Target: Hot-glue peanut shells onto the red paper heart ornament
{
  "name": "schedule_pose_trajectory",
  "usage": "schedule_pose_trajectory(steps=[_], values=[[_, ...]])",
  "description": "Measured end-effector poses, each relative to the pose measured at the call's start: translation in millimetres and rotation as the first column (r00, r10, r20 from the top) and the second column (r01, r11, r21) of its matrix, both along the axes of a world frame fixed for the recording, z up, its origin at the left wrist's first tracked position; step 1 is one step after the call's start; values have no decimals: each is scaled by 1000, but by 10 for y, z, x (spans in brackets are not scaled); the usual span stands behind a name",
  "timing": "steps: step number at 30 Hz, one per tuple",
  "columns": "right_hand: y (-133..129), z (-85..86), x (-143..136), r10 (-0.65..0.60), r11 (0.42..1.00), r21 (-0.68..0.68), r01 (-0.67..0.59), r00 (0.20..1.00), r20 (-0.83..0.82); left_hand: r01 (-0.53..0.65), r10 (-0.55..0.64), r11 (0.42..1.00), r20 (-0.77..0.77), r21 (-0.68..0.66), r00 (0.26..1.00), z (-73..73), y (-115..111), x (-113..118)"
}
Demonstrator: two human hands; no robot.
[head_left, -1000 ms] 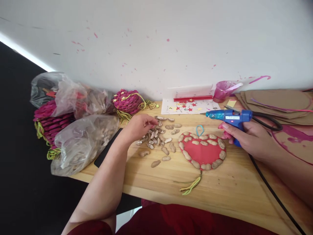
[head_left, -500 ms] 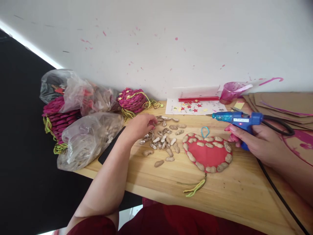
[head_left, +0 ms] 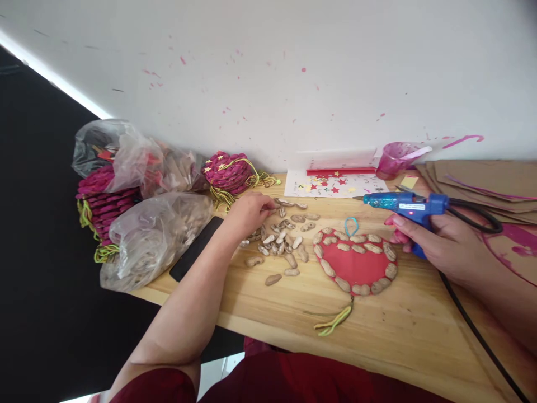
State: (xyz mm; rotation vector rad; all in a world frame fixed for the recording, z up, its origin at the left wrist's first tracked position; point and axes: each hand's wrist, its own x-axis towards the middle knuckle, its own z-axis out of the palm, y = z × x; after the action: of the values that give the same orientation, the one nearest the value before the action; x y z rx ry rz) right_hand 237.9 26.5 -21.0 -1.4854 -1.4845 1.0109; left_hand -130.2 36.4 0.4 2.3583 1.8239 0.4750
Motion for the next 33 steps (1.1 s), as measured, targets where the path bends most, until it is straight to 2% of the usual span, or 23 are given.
schedule_pose_trajectory(steps=[3, 5, 8, 13, 16, 20, 26, 30, 33], values=[[8, -60, 37, 19, 1000, 4, -19, 1000, -12, 39, -41, 998, 72, 41, 997, 44, -29, -24], [11, -98, 62, 28, 1000, 6, -28, 1000, -10, 81, -83, 996, 119, 21, 989, 72, -49, -37], [13, -137, 88, 35, 999, 16, -34, 999, -9, 142, -139, 989, 87, -33, 987, 60, -50, -18], [5, -118, 84, 24, 999, -26, -23, 1000, 6, 157, -174, 965, 64, 209, 983, -113, 50, 114], [-5, -91, 68, 4, 999, -40, -4, 1000, 4, 192, -196, 966, 6, 173, 981, -223, 127, 183], [-7, -90, 65, 28, 1000, -10, -28, 1000, 3, 116, -123, 984, 50, 134, 991, -268, 175, 211], [18, -166, 113, 69, 997, 30, -69, 998, 7, 81, -99, 984, 103, 160, 990, -202, 141, 232], [27, -201, 140, 74, 997, 30, -74, 997, 30, -44, -18, 976, 284, 212, 959, -183, 139, 248], [21, -192, 141, 73, 997, 29, -75, 996, 45, -122, 55, 986, 470, 113, 881, -218, 168, 242]])
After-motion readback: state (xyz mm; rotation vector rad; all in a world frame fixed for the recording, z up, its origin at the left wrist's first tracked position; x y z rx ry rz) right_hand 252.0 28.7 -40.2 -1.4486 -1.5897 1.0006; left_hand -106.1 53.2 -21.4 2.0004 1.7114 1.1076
